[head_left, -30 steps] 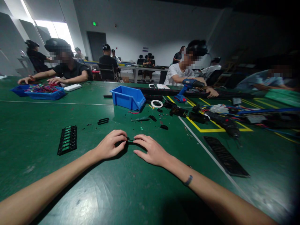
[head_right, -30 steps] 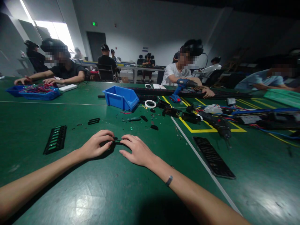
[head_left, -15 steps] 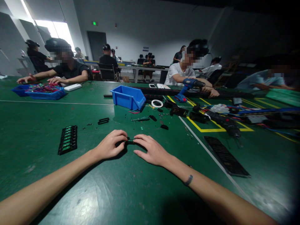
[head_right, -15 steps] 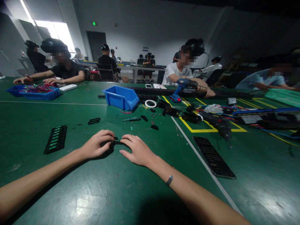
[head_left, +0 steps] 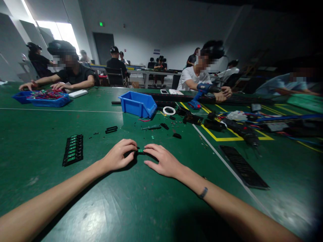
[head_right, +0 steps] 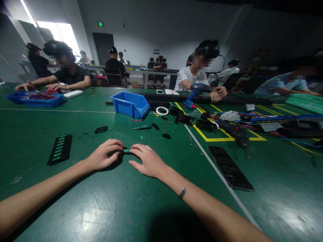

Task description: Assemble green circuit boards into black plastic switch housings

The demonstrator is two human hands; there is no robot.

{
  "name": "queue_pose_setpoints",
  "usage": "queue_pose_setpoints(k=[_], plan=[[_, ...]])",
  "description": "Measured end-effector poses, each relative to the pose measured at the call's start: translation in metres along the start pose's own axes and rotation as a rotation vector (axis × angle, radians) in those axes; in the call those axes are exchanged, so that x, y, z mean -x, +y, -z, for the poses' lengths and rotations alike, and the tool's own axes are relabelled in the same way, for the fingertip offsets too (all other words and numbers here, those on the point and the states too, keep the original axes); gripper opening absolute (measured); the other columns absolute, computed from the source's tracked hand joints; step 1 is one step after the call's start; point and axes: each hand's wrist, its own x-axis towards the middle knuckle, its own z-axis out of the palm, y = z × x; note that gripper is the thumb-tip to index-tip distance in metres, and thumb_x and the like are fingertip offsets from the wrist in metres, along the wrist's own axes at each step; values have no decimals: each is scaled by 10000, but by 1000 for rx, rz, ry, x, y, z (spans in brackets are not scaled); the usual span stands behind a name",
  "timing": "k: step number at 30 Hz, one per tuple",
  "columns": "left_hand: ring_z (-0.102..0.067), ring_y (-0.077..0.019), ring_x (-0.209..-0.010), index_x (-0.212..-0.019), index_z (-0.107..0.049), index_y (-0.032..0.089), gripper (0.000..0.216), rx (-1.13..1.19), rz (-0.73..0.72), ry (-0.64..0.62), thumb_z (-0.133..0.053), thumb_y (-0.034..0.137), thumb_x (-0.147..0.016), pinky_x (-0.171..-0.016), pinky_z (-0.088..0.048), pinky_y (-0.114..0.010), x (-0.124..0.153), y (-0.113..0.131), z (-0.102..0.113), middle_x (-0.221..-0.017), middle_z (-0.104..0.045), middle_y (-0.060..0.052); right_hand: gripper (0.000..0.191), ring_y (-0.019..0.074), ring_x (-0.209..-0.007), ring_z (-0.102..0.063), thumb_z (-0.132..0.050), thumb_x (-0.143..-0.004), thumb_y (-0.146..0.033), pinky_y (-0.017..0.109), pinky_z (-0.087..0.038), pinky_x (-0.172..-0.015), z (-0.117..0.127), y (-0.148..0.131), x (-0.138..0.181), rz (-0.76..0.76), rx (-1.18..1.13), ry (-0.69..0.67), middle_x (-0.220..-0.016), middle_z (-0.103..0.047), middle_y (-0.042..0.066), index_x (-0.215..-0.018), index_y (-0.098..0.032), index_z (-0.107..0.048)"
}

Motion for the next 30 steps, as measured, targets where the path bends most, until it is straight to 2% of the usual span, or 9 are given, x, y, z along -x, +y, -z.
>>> queue_pose_setpoints(k=[18, 24, 27, 30], plan=[[-620, -225, -1077, -1051, -693, 190, 206, -18, 8, 18, -520, 201, -941, -974, -492, -382, 0, -1, -1, -1139, -664, -93, 410, 270, -1222, -587, -676, -927, -334, 473, -484, -1054, 1, -1, 0, -3, -1, 1, -1335, -605, 108, -1318, -239, -601], [-609, -229, -1104, -1166, -651, 188, 256, -37, -2, 2, -507, 208, -956, -987, -491, -394, 0, 0, -1, -1176, -653, -108, 393, 272, -1221, -594, -667, -934, -326, 481, -495, -1052, 0, 0, 2, -10, -4, 19, -1347, -602, 111, -1311, -232, -606], [-601, -243, -1142, -1268, -619, 203, 328, -30, -27, -25, -534, 233, -952, -998, -496, -400, 0, 3, 1, -1235, -640, -118, 373, 270, -1218, -601, -650, -944, -311, 481, -501, -1048, 7, 0, 7, -33, 16, 27, -1349, -610, 106, -1307, -236, -610], [-598, -254, -1154, -1292, -615, 215, 348, -10, -61, -44, -555, 246, -951, -1005, -492, -406, 0, 4, 1, -1249, -641, -118, 322, 257, -1193, -619, -635, -954, -305, 461, -513, -1036, 26, -2, 25, -85, 65, 38, -1315, -638, 90, -1271, -245, -630]])
